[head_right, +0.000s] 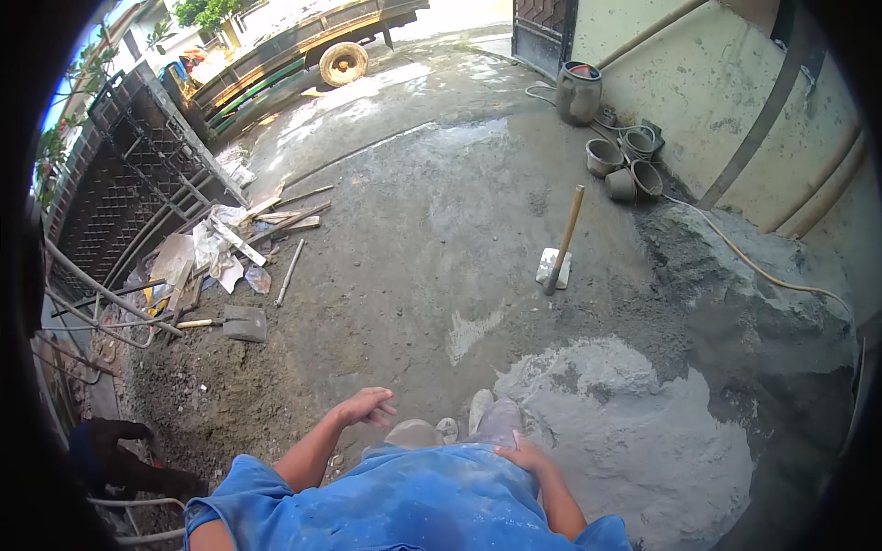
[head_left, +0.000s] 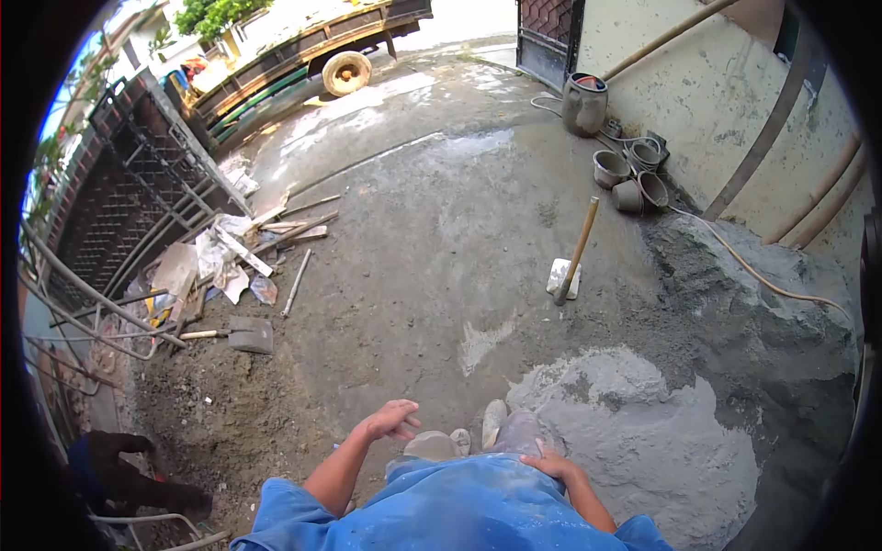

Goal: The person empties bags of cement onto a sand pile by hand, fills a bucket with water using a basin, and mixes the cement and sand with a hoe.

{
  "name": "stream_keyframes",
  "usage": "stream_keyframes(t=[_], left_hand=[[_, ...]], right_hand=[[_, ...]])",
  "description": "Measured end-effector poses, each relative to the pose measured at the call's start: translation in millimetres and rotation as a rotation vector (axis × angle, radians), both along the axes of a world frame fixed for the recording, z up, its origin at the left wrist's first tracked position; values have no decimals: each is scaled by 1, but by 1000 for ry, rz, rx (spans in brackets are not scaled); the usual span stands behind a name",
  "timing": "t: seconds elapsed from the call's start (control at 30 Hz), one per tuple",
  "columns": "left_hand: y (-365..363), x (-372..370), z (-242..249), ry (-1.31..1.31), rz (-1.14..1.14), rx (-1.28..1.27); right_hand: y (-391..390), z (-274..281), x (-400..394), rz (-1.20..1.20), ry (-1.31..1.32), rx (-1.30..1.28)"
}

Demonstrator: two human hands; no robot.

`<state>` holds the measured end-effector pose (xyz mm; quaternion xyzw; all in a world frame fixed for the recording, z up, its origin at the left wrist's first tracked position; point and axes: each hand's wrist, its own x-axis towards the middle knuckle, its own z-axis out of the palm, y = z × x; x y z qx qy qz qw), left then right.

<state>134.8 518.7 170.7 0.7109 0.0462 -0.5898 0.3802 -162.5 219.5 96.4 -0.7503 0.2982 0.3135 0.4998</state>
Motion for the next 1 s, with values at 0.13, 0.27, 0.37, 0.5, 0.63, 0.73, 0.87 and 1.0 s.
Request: stream_keyframes(t=[0.13, 0.27, 0.37, 0.5, 0.63, 0.73, 0.87, 1.0], left_hand=[[-129, 100, -18, -321, -194, -62], [-248, 149, -20, -378, -277, -168], [-311, 170, -33, -280, -420, -84], [-396, 186, -31, -277, -753, -62], [-493, 193, -22, -343, -728, -171], [-578, 196, -18, -373, -850, -270], [-694, 197, -42, -563, -1054, -425], [-791, 208, -73, -894, -1481, -439]], right_hand=[[-43, -37, 38, 42, 113, 12], [-88, -26, 81, -101, 145, 6], [-134, -53, 82, -257, 124, -60], [-194, -25, 80, -342, 150, -55], [-212, -22, 86, -625, 254, -34], [-204, -37, 82, -670, 277, -145], [-203, -12, 81, -949, 236, 5], [-182, -38, 86, -1089, 264, 83]])
